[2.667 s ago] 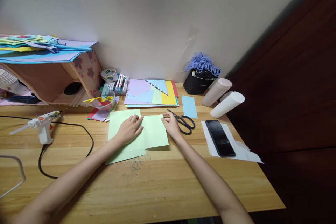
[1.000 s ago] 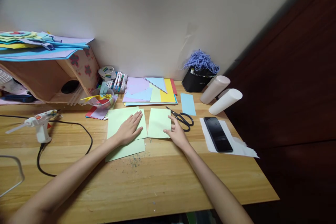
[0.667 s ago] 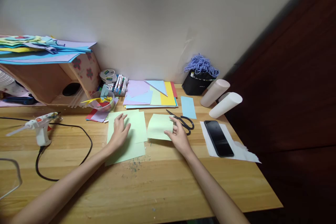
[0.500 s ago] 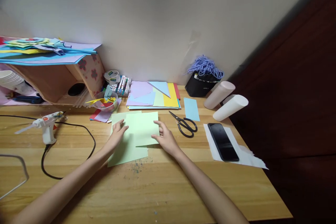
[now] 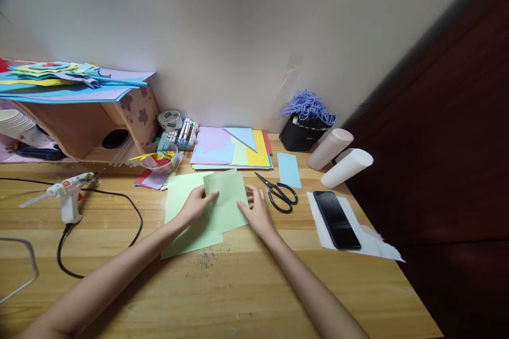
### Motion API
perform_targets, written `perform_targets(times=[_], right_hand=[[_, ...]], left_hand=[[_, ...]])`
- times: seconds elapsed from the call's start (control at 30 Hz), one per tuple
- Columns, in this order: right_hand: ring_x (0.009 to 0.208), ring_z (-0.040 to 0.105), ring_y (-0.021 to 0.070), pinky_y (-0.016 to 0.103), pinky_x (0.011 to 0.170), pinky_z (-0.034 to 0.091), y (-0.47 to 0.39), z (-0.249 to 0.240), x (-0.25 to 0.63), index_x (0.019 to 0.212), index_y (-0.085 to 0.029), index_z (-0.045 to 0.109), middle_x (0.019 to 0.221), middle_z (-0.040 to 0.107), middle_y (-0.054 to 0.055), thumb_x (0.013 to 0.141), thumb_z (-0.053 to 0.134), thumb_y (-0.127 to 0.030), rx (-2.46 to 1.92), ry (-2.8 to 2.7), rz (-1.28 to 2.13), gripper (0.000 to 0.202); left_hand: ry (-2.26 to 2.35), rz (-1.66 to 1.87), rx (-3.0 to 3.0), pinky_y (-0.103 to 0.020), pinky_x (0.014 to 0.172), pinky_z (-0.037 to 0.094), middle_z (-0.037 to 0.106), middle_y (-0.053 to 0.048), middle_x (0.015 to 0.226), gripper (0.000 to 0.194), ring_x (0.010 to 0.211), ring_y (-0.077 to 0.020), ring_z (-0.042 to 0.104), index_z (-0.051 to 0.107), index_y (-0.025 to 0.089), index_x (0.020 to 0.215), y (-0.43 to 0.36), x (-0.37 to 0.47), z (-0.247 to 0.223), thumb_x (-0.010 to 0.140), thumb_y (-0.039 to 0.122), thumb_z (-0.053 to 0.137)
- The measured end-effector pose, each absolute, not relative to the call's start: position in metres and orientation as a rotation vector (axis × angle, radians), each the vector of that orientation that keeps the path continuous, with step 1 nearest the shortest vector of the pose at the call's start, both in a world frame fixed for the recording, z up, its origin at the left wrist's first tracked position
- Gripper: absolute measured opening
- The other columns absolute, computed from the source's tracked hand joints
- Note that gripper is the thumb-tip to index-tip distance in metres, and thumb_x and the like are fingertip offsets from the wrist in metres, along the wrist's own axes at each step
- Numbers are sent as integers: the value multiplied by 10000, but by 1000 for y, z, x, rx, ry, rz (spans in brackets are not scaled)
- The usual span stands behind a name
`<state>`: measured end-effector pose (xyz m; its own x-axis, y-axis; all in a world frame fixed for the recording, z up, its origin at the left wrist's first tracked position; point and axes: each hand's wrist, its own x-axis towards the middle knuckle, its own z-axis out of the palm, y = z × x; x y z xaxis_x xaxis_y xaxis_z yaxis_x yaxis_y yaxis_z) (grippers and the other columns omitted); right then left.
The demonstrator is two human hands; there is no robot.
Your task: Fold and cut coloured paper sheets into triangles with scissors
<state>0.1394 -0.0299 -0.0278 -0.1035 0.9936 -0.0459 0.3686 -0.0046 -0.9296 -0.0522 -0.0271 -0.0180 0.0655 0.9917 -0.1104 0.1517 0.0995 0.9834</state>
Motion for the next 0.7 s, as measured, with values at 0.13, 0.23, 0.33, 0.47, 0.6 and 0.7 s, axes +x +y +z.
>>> perform_targets(times=[0.13,0.23,0.33,0.47,0.6,0.7], right_hand=[[855,583,215,356,734,474,-17,-29,156,997,-186,533,976,610,82,693,594,-357,-1349,-1473,1319,354],[837,590,237,371,731,466,-7,-29,171,922,-179,587,909,640,68,698,579,-348,-1398,-1553,1267,280],[801,582,230,363,716,450,1,-29,181,927,-191,591,915,639,59,697,566,-306,-1554,-1687,1031,258],[826,553,228,363,727,429,7,-32,179,968,-189,543,927,613,59,708,534,-254,-1674,-1837,746,268],[996,462,255,406,839,381,6,-36,168,1089,-186,476,1032,531,91,715,516,-194,-1590,-1912,421,376],[1048,410,271,443,903,329,1,-34,164,1131,-168,453,1069,470,121,728,511,-184,-1538,-1878,219,408]], left_hand=[[1254,873,1436,-286,598,433,620,-36,626,355,604,-180,570,622,136,756,-15,-52,-5,769,443,445],[1396,836,1724,-301,700,415,652,-66,833,321,738,-192,574,629,171,865,2,-75,3,787,414,434],[1735,681,2071,-373,781,365,639,-88,965,301,896,-262,530,607,195,970,16,-105,7,708,337,563],[1852,409,2289,-409,780,337,643,-66,861,295,906,-290,508,615,210,896,23,-126,5,619,307,647],[1823,340,2288,-357,719,364,606,-66,877,249,878,-268,507,604,212,802,22,-129,1,606,359,644],[1706,412,2302,-316,693,377,589,-60,857,181,859,-240,508,577,200,723,18,-131,2,637,355,613]])
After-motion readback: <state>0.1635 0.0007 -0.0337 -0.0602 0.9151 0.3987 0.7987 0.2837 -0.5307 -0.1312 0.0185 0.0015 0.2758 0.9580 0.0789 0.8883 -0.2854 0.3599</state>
